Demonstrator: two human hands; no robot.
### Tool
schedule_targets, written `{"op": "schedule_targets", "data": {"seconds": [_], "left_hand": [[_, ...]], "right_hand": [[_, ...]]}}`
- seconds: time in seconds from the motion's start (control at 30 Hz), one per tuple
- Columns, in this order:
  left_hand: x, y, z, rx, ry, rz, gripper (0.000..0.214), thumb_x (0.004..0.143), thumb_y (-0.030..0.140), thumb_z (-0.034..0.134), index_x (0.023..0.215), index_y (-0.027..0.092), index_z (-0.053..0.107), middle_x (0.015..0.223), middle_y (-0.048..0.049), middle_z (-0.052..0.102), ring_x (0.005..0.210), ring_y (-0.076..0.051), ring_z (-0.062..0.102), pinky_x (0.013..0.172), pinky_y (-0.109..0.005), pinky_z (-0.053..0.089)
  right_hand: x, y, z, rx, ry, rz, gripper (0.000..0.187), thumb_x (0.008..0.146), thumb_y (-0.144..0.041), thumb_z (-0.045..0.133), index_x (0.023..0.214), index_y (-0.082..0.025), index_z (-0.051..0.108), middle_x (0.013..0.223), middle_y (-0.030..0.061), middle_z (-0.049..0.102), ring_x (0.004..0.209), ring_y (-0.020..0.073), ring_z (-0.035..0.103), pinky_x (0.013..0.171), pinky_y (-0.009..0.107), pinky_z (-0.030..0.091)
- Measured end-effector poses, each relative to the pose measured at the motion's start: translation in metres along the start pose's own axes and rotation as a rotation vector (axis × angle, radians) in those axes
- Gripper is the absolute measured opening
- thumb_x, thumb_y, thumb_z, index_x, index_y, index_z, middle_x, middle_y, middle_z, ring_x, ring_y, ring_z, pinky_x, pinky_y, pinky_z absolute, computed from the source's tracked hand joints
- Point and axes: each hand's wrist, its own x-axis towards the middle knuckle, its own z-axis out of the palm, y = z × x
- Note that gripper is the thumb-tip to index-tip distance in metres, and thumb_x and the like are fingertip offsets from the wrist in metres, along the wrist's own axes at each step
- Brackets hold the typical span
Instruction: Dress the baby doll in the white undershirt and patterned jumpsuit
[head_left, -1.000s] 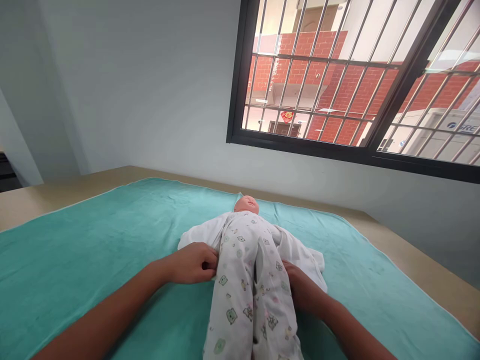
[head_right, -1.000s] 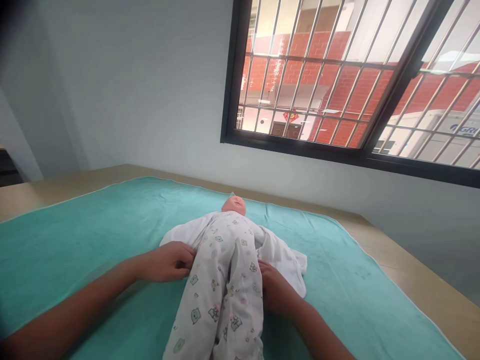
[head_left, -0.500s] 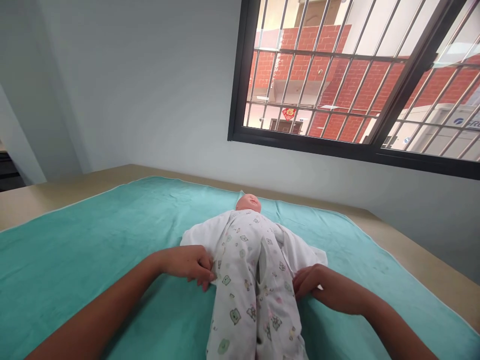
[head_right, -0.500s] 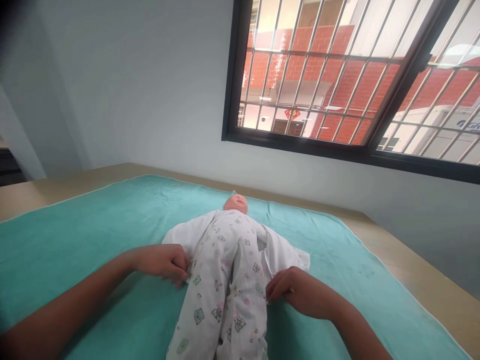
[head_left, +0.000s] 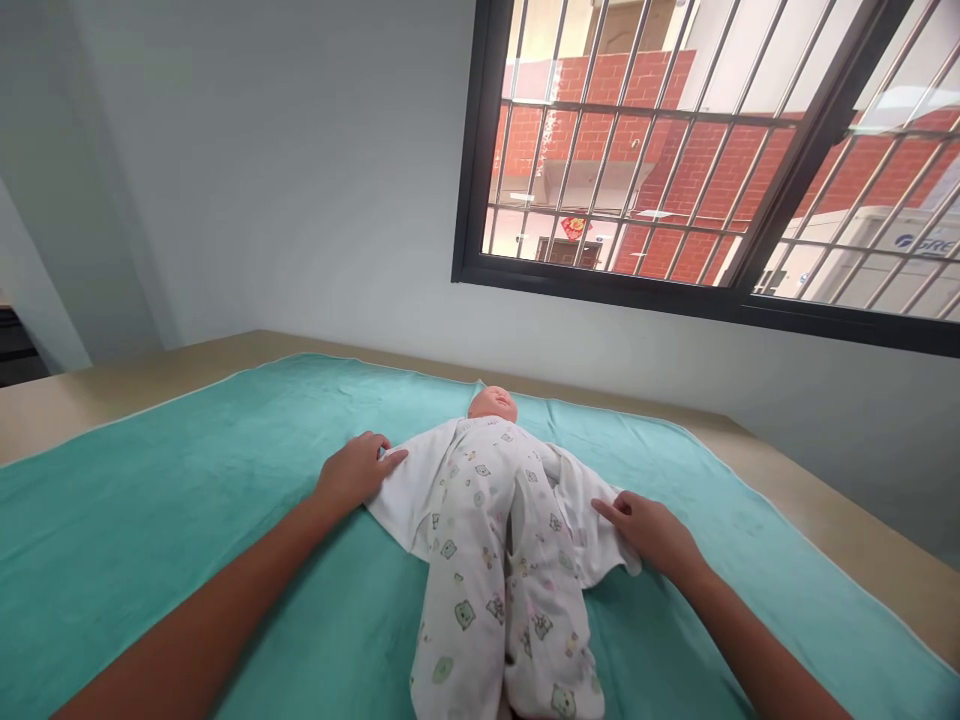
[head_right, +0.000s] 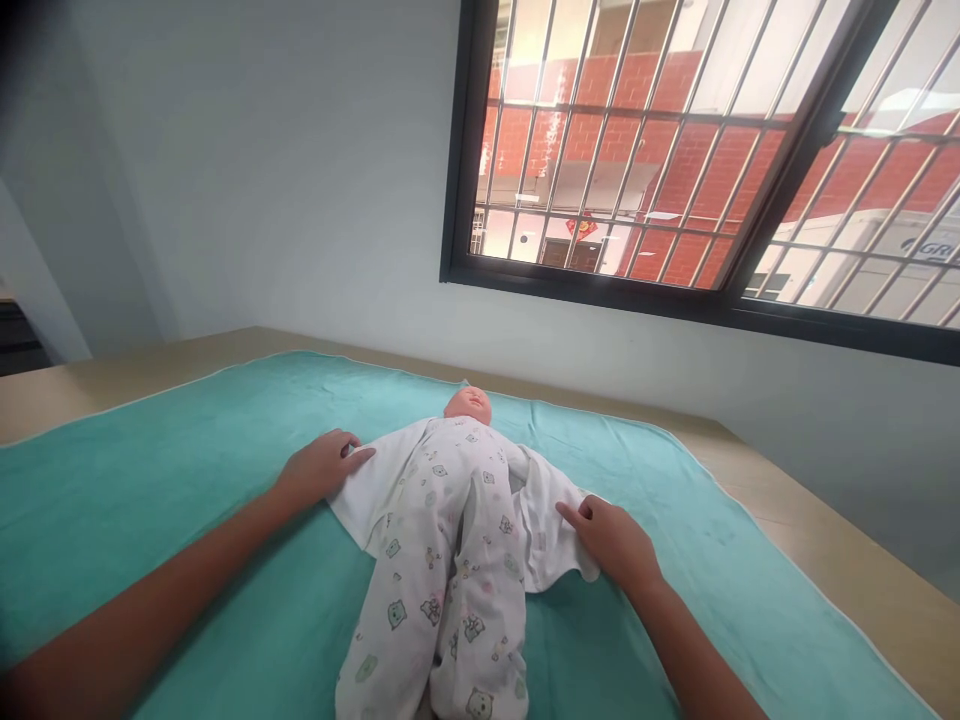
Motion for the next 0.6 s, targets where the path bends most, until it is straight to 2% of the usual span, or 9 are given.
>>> {"op": "schedule_targets", "data": {"seconds": [0.13,0.23,0.33,0.43,0.5,0.6], "left_hand": [[-0.002,0.002,0.004,-0.027,0.03,-0.01,0.033,0.087,0.05,0.047,0.081,0.02,0.06,0.094,-0.0066,0.066,0.087,-0.023,0.059,0.065,-0.029,0.038],[-0.004,0.005,0.005,-0.033,0.072,-0.005,0.025,0.088,0.044,0.047,0.088,0.021,0.057,0.094,-0.0046,0.064,0.088,-0.022,0.058,0.066,-0.028,0.039],[-0.007,0.016,0.002,-0.036,0.174,0.071,0.02,0.088,0.039,0.049,0.095,0.022,0.055,0.096,-0.0038,0.061,0.09,-0.021,0.056,0.07,-0.029,0.04],[-0.022,0.035,-0.008,-0.093,0.271,0.178,0.017,0.087,0.037,0.051,0.091,0.021,0.055,0.088,-0.0029,0.059,0.086,-0.02,0.055,0.073,-0.029,0.041],[-0.047,0.049,-0.018,-0.2,0.185,0.208,0.021,0.089,0.04,0.05,0.082,0.021,0.054,0.078,-0.0003,0.058,0.075,-0.017,0.053,0.068,-0.028,0.04],[-0.11,0.064,-0.029,-0.34,-0.158,0.293,0.03,0.089,0.043,0.051,0.07,0.02,0.053,0.066,0.0024,0.057,0.062,-0.014,0.05,0.058,-0.026,0.038]], "right_hand": [[-0.004,-0.007,-0.003,0.001,0.012,-0.041,0.043,0.081,-0.06,0.05,0.06,-0.022,0.05,0.06,0.0013,0.06,0.054,0.017,0.05,0.049,0.026,0.028],[-0.009,-0.018,-0.006,0.129,0.063,-0.121,0.046,0.085,-0.057,0.046,0.057,-0.022,0.042,0.055,-0.0025,0.05,0.053,0.0136,0.042,0.05,0.025,0.027],[-0.022,-0.043,-0.013,0.281,0.051,-0.297,0.045,0.088,-0.054,0.046,0.059,-0.021,0.041,0.056,-0.0036,0.046,0.055,0.0121,0.038,0.052,0.025,0.03],[-0.053,-0.081,-0.027,0.367,0.011,-0.476,0.038,0.09,-0.047,0.047,0.063,-0.021,0.047,0.062,-0.0018,0.051,0.058,0.0129,0.043,0.055,0.026,0.035],[-0.086,-0.107,-0.036,0.389,-0.029,-0.615,0.031,0.09,-0.042,0.051,0.066,-0.022,0.051,0.065,-0.0011,0.055,0.059,0.0134,0.047,0.056,0.026,0.038],[-0.14,-0.133,-0.039,0.241,-0.104,-0.92,0.021,0.086,-0.037,0.061,0.069,-0.025,0.057,0.069,-0.0007,0.062,0.066,0.016,0.056,0.061,0.029,0.043]]}}
